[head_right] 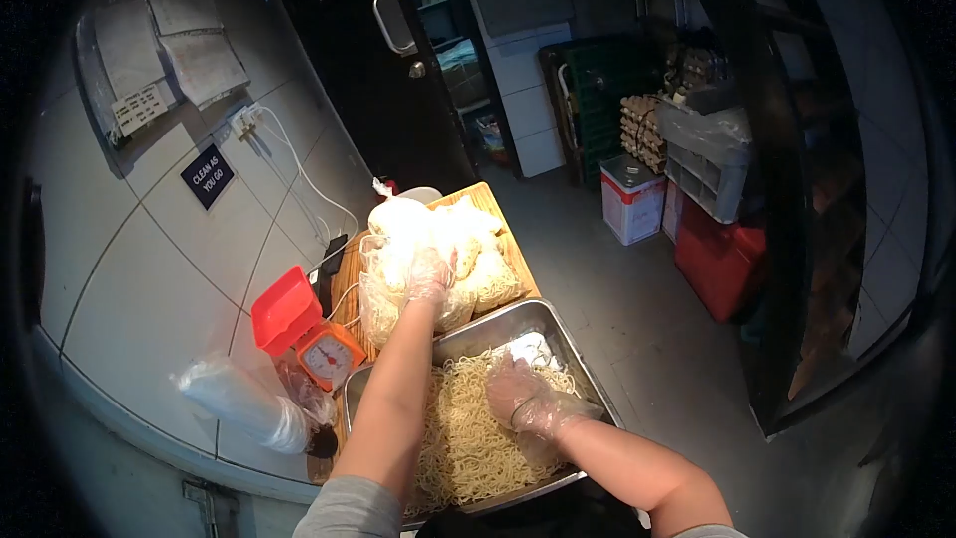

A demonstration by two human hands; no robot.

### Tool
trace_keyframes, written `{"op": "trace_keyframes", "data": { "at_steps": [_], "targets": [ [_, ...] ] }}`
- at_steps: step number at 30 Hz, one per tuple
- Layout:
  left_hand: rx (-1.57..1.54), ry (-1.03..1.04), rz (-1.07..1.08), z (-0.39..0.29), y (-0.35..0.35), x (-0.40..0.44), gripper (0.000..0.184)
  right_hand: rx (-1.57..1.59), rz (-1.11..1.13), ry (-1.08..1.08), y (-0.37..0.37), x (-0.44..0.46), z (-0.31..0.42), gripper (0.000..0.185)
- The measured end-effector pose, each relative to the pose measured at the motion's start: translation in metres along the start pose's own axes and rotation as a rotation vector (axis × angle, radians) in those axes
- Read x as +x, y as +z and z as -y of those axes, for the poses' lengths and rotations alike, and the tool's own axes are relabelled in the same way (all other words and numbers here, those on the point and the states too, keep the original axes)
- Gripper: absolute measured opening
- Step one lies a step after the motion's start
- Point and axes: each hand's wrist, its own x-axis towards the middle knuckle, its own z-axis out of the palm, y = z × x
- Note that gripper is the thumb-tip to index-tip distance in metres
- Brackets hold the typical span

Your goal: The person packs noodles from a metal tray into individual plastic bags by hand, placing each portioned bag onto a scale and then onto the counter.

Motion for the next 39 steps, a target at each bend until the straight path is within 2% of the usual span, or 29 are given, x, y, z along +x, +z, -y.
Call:
{"op": "trace_keyframes", "data": {
  "at_steps": [1, 3, 6, 9, 12, 13, 14, 17, 19, 20, 22, 24, 25, 27, 28, 29, 30, 31, 32, 33, 35, 36, 37, 39],
  "targets": [
    [0.017, -0.007, 0.011, -0.002, -0.004, 0.0, 0.064, -0.031, 0.059, -0.036, -0.011, 0.0, 0.001, 0.043],
    [0.055, -0.03, 0.039, -0.005, -0.008, -0.008, 0.063, -0.048, 0.018, -0.033, -0.007, 0.001, 0.001, 0.044],
    [0.144, 0.07, 0.264, -0.003, -0.025, -0.009, 0.065, -0.099, 0.017, -0.072, -0.007, -0.001, 0.002, 0.043],
    [0.161, 0.201, 0.074, 0.013, -0.011, -0.011, 0.067, -0.098, 0.01, -0.075, -0.006, 0.002, 0.002, 0.036],
    [0.03, 0.254, -0.04, 0.009, -0.035, -0.042, 0.067, -0.078, 0.151, -0.04, -0.02, 0.005, 0.004, 0.035],
    [-0.009, 0.266, 0.05, 0.004, -0.051, -0.054, 0.064, -0.203, 0.003, -0.083, -0.007, 0.006, 0.002, 0.032],
    [-0.016, 0.308, 0.03, 0.008, -0.053, -0.062, 0.064, -0.188, 0.008, -0.057, 0.005, 0.008, 0.0, 0.032],
    [-0.039, 0.398, -0.005, 0.018, -0.059, -0.096, 0.064, -0.068, 0.115, -0.009, -0.013, 0.008, 0.003, 0.039],
    [-0.02, 0.347, 0.076, 0.013, -0.08, -0.117, 0.064, -0.073, 0.221, 0.037, -0.024, 0.009, 0.007, 0.049],
    [-0.014, 0.325, 0.111, 0.013, -0.088, -0.125, 0.064, 0.012, 0.196, 0.152, -0.03, 0.004, 0.011, 0.052],
    [0.028, 0.342, 0.071, 0.019, -0.095, -0.141, 0.065, 0.069, 0.099, 0.201, -0.016, 0.008, 0.01, 0.044],
    [0.063, 0.301, 0.124, 0.011, -0.113, -0.158, 0.065, -0.006, 0.15, 0.063, -0.006, 0.021, 0.006, 0.034],
    [0.25, 0.363, 0.095, 0.019, -0.112, -0.16, 0.068, -0.043, 0.181, 0.011, -0.006, 0.019, -0.003, 0.03],
    [0.27, 0.441, -0.017, 0.006, -0.161, -0.189, 0.074, 0.014, 0.13, -0.055, -0.024, 0.009, -0.009, 0.016],
    [0.189, 0.49, -0.083, 0.01, -0.183, -0.195, 0.077, 0.067, 0.035, -0.1, -0.015, 0.02, -0.019, 0.015],
    [0.169, 0.512, -0.096, 0.003, -0.22, -0.209, 0.072, 0.115, -0.058, -0.149, -0.006, 0.031, -0.03, 0.014],
    [0.102, 0.384, -0.101, -0.017, -0.259, -0.228, 0.063, 0.053, 0.06, 0.03, -0.067, 0.012, -0.006, 0.017],
    [-0.002, 0.355, -0.197, 0.011, -0.268, -0.228, 0.056, 0.115, -0.073, 0.099, -0.079, 0.02, -0.001, 0.019],
    [0.127, 0.424, -0.331, 0.02, -0.296, -0.235, 0.057, 0.141, -0.166, 0.074, -0.082, 0.034, -0.003, 0.02],
    [0.355, 0.378, -0.456, 0.031, -0.316, -0.238, 0.056, 0.164, -0.264, 0.036, -0.08, 0.049, -0.007, 0.022],
    [0.643, 0.252, -0.543, 0.065, -0.348, -0.241, 0.053, 0.175, -0.442, 0.055, -0.075, 0.061, -0.003, 0.027],
    [0.716, 0.124, -0.508, 0.085, -0.354, -0.246, 0.055, 0.183, -0.532, 0.054, -0.072, 0.066, -0.001, 0.031],
    [0.787, -0.006, -0.472, 0.107, -0.358, -0.249, 0.056, 0.2, -0.427, 0.068, -0.068, 0.073, -0.006, 0.044],
    [0.647, -0.225, -0.219, 0.152, -0.364, -0.246, 0.051, 0.067, -0.464, 0.119, -0.023, 0.086, -0.012, 0.051]
  ]
}}
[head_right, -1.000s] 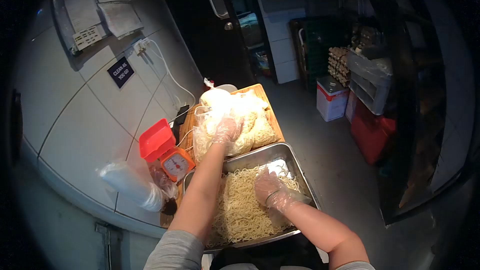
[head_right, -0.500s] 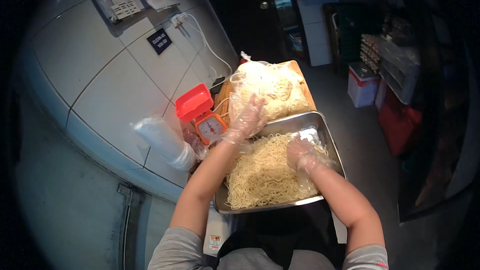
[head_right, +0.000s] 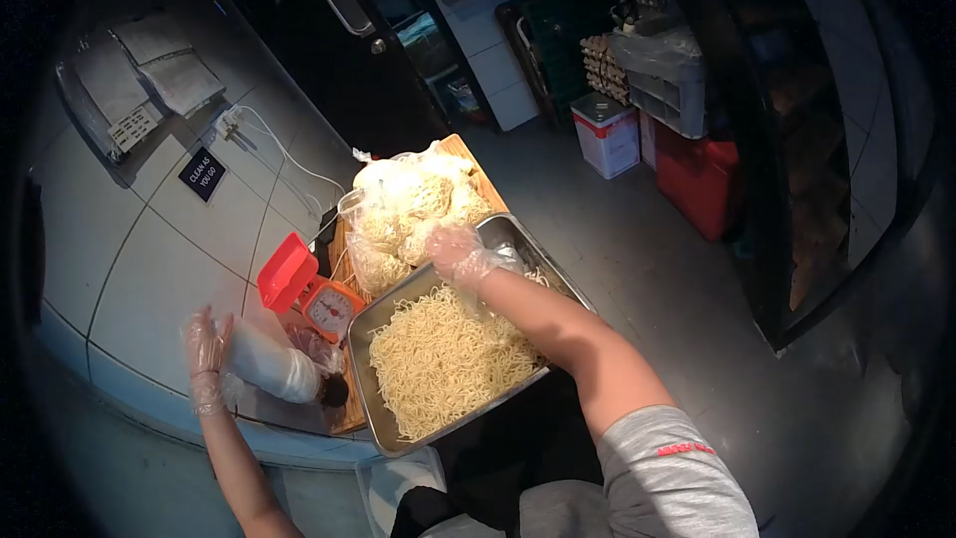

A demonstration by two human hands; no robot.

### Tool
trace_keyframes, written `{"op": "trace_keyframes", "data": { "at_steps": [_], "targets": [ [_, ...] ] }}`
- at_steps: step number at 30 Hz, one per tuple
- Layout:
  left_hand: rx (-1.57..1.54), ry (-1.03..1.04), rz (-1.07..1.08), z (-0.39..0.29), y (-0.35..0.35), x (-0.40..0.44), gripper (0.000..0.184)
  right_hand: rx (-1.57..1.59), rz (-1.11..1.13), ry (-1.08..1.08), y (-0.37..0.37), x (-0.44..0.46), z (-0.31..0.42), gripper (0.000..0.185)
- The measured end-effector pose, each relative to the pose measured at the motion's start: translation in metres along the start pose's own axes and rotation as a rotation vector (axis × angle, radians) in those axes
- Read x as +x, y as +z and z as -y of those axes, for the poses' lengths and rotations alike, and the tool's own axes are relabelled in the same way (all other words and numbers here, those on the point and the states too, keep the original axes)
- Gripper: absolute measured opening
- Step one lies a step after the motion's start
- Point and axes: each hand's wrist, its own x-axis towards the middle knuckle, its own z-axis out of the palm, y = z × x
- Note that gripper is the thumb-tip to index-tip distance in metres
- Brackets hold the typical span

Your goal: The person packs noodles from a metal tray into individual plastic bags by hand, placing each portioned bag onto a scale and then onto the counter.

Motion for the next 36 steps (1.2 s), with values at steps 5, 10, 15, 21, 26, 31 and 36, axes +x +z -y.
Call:
{"op": "trace_keyframes", "data": {
  "at_steps": [5, 10, 15, 21, 26, 31, 36],
  "targets": [
    [-0.166, 0.045, -0.158, 0.023, 0.027, 0.001, 0.042, 0.01, 0.133, 0.028, 0.002, -0.006, -0.006, 0.065],
    [-0.332, -0.002, -0.235, 0.003, 0.017, -0.001, 0.035, -0.011, 0.093, 0.039, 0.01, -0.007, -0.008, 0.059],
    [-0.669, -0.158, -0.106, 0.02, 0.024, 0.009, 0.038, 0.022, 0.117, 0.026, 0.001, -0.01, -0.005, 0.058],
    [-0.846, -0.094, -0.745, -0.002, -0.031, 0.008, 0.022, 0.0, 0.146, 0.061, 0.003, -0.009, -0.003, 0.061],
    [-0.981, 0.435, -1.12, -0.03, -0.078, 0.032, 0.011, 0.007, 0.159, 0.076, 0.008, -0.007, -0.005, 0.063],
    [-0.964, 0.711, -0.659, -0.168, -0.019, 0.011, 0.008, -0.012, 0.291, 0.097, -0.005, -0.004, -0.003, 0.072],
    [-0.511, 0.793, -0.213, -0.24, 0.106, -0.005, 0.011, -0.052, 0.223, 0.069, -0.012, -0.01, -0.001, 0.059]
  ]
}}
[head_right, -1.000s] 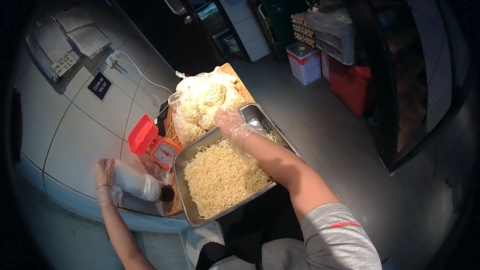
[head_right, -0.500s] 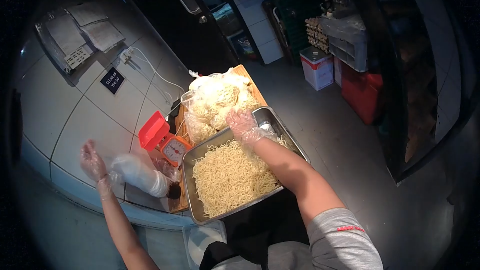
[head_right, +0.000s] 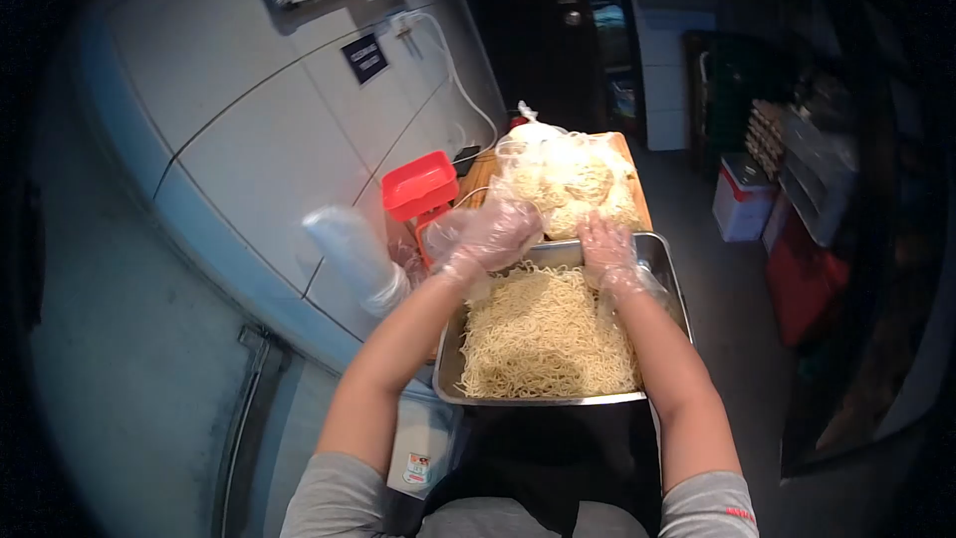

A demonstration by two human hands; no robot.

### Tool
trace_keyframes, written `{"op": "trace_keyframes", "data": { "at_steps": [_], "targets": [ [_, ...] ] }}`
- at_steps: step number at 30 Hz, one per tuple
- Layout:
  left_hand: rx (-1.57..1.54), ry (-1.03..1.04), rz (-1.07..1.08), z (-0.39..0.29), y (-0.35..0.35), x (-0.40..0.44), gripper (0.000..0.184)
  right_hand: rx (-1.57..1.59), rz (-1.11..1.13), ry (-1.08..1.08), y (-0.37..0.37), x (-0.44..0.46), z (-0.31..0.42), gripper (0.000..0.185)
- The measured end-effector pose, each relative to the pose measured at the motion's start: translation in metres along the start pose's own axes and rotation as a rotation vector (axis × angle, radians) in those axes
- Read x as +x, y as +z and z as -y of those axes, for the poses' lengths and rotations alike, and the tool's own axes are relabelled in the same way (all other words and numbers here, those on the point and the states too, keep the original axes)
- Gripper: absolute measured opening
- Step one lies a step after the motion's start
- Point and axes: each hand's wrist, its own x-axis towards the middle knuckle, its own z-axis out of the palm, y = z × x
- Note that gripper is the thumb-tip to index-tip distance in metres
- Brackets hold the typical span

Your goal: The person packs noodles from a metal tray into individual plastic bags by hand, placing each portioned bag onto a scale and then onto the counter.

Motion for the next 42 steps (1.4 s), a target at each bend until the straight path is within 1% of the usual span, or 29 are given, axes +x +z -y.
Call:
{"op": "trace_keyframes", "data": {
  "at_steps": [1, 3, 4, 7, 8, 11, 12, 15, 16, 19, 20, 22, 23, 24, 27, 29, 30, 31, 32, 34, 35, 36, 37, 38, 39, 40, 41, 42],
  "targets": [
    [-0.022, -0.021, 0.043, -0.004, -0.004, -0.002, 0.012, 0.003, 0.01, 0.003, -0.005, -0.002, 0.0, 0.062],
    [-0.073, -0.046, 0.129, -0.012, -0.012, -0.005, 0.015, -0.021, 0.013, -0.014, -0.004, -0.001, -0.002, 0.076],
    [-0.086, -0.047, 0.079, -0.016, -0.014, -0.005, 0.015, -0.028, 0.014, -0.018, -0.004, 0.0, -0.002, 0.083],
    [-0.135, 0.012, 0.002, -0.027, -0.022, -0.001, 0.016, 0.003, 0.08, -0.017, -0.013, 0.003, 0.0, 0.09],
    [-0.171, 0.054, -0.06, -0.03, -0.025, 0.003, 0.014, 0.078, 0.119, -0.017, -0.018, 0.004, 0.001, 0.093],
    [-0.271, 0.183, -0.253, -0.045, -0.051, 0.015, 0.01, 0.465, -0.006, -0.117, -0.029, 0.001, 0.004, 0.099],
    [-0.297, 0.144, -0.247, -0.053, -0.069, 0.019, 0.015, 0.651, 0.007, -0.147, -0.031, 0.004, 0.006, 0.088],
    [-0.253, 0.108, -0.427, -0.057, -0.094, 0.03, 0.018, 1.214, 0.06, -0.231, -0.037, 0.008, 0.014, 0.058],
    [-0.358, -0.096, -0.206, -0.047, -0.096, 0.027, 0.026, 1.292, 0.105, -0.191, -0.043, 0.008, 0.012, 0.035],
    [-0.055, -0.218, -0.659, -0.046, -0.101, 0.021, 0.039, 1.177, 0.14, -0.072, -0.075, 0.002, 0.019, 0.028],
    [-0.056, -0.24, -0.618, -0.048, -0.1, 0.014, 0.043, 1.244, 0.179, -0.039, -0.067, 0.006, 0.014, 0.028],
    [-0.073, -0.263, -0.534, -0.06, -0.094, -0.013, 0.051, 1.152, 0.215, 0.047, -0.07, 0.003, 0.008, 0.028],
    [-0.079, -0.183, -0.459, -0.068, -0.09, -0.026, 0.046, 1.108, 0.232, 0.094, -0.07, 0.002, 0.005, 0.029],
    [-0.082, -0.103, -0.385, -0.076, -0.085, -0.039, 0.041, 1.061, 0.237, 0.096, -0.065, 0.004, 0.0, 0.026],
    [-0.144, 0.057, -0.239, -0.096, -0.056, -0.068, 0.027, 0.538, 0.167, -0.259, -0.062, 0.004, 0.001, 0.023],
    [-0.076, -0.057, -0.245, -0.098, -0.048, -0.071, 0.021, 0.141, 0.07, -0.484, -0.053, 0.008, 0.002, 0.028],
    [-0.049, -0.106, -0.246, -0.099, -0.045, -0.071, 0.017, 0.413, 0.209, -0.211, -0.059, 0.003, 0.009, 0.032],
    [-0.114, -0.185, -0.208, -0.097, -0.046, -0.072, 0.018, 0.686, 0.33, 0.072, -0.065, 0.0, 0.018, 0.036],
    [-0.231, -0.253, -0.18, -0.091, -0.041, -0.074, 0.02, 0.489, 0.289, -0.105, -0.051, 0.01, 0.017, 0.042],
    [-0.51, -0.388, -0.148, -0.08, -0.028, -0.08, 0.027, 0.537, 0.269, -0.156, -0.053, 0.01, 0.021, 0.047],
    [-0.436, -0.342, -0.165, -0.079, -0.029, -0.082, 0.029, 0.789, 0.272, -0.035, -0.067, -0.003, 0.031, 0.051],
    [-0.358, -0.301, -0.186, -0.079, -0.032, -0.086, 0.032, 0.653, -0.003, -0.09, -0.059, -0.011, 0.04, 0.064],
    [-0.275, -0.267, -0.21, -0.081, -0.035, -0.086, 0.035, 0.564, -0.146, -0.159, -0.054, -0.017, 0.049, 0.072],
    [-0.344, -0.31, -0.214, -0.084, -0.037, -0.084, 0.037, 0.463, -0.295, -0.212, -0.049, -0.022, 0.058, 0.082],
    [-0.411, -0.357, -0.218, -0.087, -0.039, -0.082, 0.039, 0.421, -0.318, -0.278, -0.053, -0.027, 0.067, 0.084],
    [-0.476, -0.407, -0.221, -0.089, -0.04, -0.083, 0.041, 0.379, -0.278, -0.293, -0.063, -0.03, 0.074, 0.082],
    [-0.401, -0.353, -0.244, -0.088, -0.041, -0.084, 0.043, 0.337, -0.239, -0.31, -0.072, -0.034, 0.082, 0.08],
    [-0.325, -0.299, -0.267, -0.086, -0.041, -0.086, 0.046, 0.292, -0.141, -0.274, -0.089, -0.037, 0.089, 0.072]
  ]
}}
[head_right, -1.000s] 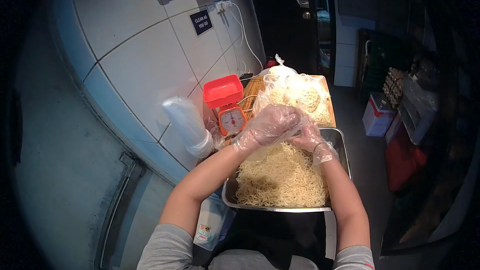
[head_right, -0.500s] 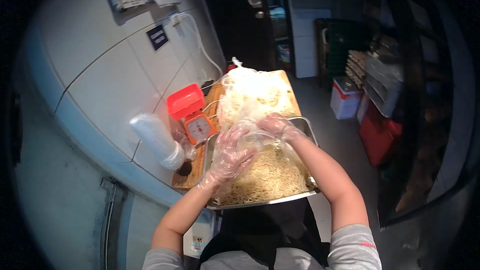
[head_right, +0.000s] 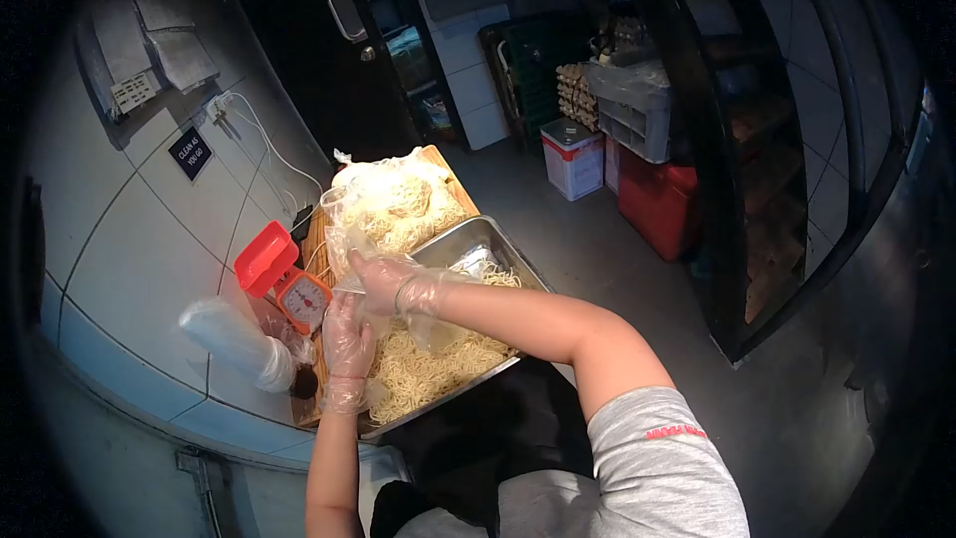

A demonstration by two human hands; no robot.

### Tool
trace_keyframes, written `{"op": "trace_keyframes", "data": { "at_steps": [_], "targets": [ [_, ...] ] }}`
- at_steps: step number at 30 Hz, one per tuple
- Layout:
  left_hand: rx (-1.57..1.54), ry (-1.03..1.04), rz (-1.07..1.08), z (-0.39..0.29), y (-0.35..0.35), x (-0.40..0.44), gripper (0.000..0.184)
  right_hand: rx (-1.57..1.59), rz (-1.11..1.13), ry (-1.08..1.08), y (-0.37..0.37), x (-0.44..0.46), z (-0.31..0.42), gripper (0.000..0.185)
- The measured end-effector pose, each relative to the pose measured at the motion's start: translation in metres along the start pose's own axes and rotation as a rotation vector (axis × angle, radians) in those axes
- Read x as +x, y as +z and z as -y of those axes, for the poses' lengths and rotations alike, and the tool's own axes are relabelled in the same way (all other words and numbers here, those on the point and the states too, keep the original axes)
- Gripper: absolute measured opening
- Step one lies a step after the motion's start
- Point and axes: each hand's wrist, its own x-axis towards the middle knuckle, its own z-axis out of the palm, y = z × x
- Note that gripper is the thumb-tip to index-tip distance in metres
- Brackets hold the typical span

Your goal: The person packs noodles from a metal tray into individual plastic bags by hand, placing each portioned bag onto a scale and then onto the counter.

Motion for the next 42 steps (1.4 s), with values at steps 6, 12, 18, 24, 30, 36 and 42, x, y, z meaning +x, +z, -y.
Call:
{"op": "trace_keyframes", "data": {
  "at_steps": [6, 12, 18, 24, 30, 36, 42],
  "targets": [
    [0.019, -0.121, 0.041, 0.01, -0.032, -0.007, 0.056, -0.248, 0.146, -0.201, -0.031, 0.02, 0.001, 0.038],
    [-0.255, -0.281, 0.011, 0.033, -0.019, -0.037, 0.051, -0.259, 0.058, -0.265, -0.087, 0.031, 0.019, 0.042],
    [-0.34, -0.325, -0.102, 0.057, -0.003, -0.051, 0.056, -0.243, -0.218, -0.186, -0.144, 0.037, 0.026, 0.046],
    [-0.339, -0.323, -0.075, 0.05, -0.008, -0.05, 0.054, -0.344, 0.122, -0.097, -0.13, 0.029, -0.003, 0.044],
    [-0.353, -0.375, -0.056, 0.053, -0.008, -0.052, 0.049, -0.686, 0.084, 0.011, -0.092, 0.014, -0.115, 0.016],
    [-0.34, -0.367, -0.027, 0.051, -0.011, -0.052, 0.049, -0.883, 0.115, 0.404, -0.148, -0.025, -0.212, 0.018],
    [-0.207, -0.375, 0.02, 0.053, -0.012, -0.052, 0.049, -0.904, 0.205, 0.642, -0.2, -0.064, -0.241, 0.02]
  ]
}}
